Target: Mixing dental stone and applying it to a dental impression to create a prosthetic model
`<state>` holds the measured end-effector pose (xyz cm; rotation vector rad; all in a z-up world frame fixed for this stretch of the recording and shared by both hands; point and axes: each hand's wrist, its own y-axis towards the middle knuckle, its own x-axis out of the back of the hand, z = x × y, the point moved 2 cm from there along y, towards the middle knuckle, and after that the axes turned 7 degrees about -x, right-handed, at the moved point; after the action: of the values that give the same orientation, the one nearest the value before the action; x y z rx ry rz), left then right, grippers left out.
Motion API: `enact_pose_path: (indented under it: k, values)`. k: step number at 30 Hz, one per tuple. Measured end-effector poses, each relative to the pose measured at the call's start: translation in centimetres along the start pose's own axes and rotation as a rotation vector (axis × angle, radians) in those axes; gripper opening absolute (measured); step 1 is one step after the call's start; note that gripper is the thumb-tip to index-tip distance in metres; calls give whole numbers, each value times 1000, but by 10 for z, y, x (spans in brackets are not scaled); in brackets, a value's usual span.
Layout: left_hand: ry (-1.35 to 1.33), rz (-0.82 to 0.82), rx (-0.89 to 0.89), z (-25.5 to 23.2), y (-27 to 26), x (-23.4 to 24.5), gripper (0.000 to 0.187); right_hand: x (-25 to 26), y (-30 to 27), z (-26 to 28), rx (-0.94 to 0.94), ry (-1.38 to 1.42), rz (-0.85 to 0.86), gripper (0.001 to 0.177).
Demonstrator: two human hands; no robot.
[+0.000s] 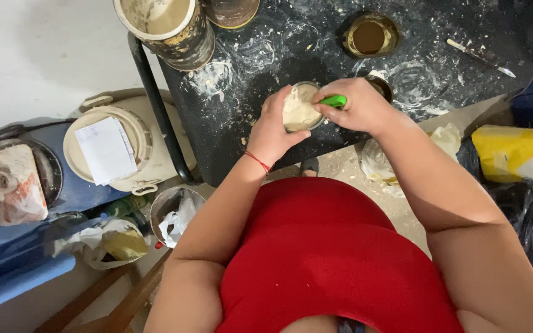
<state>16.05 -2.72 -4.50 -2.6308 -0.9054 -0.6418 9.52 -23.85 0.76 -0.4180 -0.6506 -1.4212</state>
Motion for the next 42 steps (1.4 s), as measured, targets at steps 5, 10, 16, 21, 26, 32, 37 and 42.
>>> enact_pose_path:
  k: [5,10,16,21,26,32,37,42]
  values:
    - [-20,-10,6,-12,-2,3,91,-12,-9,2,-1,-30,-34,11]
    - [11,-15,22,-1,-1,-4,85,-19,4,2,40,21,-25,8]
    - [-1,-32,5,-6,-3,-1,89,-3,-1,-2,31,-59,-9,7]
    - [3,-29,-7,-11,-3,2,94,-8,-9,6,-47,40,-25,4]
    - [2,-29,-4,-6,-1,-1,91,-21,4,-8,-60,45,-1,7]
    - [-2,4,-6,-2,-1,1,97,2,8,-13,-25,-4,56,8]
    - [-23,0,-6,-4,-2,1,98,-7,-7,1,-68,61,68,11]
    - [-4,-5,-8,-3,-1,-2,93,-24,2,0,-74,20,50,10]
